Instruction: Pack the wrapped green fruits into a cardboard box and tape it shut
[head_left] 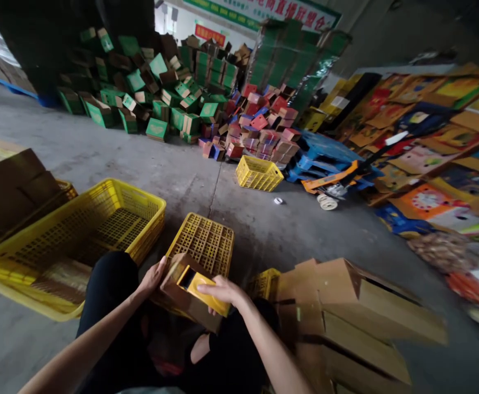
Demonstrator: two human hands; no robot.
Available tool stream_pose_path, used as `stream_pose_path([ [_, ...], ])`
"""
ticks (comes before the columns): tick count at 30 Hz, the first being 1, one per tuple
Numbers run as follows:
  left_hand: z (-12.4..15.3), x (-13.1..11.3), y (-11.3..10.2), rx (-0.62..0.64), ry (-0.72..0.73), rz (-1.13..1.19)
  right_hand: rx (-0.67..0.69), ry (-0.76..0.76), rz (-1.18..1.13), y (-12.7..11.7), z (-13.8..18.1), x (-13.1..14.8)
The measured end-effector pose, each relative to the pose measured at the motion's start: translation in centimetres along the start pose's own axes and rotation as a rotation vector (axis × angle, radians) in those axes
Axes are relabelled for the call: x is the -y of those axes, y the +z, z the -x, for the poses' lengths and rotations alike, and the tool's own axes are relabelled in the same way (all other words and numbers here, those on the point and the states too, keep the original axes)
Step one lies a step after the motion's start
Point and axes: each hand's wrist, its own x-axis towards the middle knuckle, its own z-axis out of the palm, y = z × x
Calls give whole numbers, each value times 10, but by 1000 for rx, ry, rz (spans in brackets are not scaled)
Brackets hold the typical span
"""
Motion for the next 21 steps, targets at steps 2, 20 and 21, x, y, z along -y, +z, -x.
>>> stream_pose_path([
  [2, -2, -2, -15, -19, 160, -46, 7, 17, 38, 10, -28, 17],
  [20, -11, 49, 8, 128, 731, -685, 25, 55, 100, 2, -65, 12],
  [21, -10, 49, 9, 118, 734, -715, 29, 56, 99, 0, -62, 8],
])
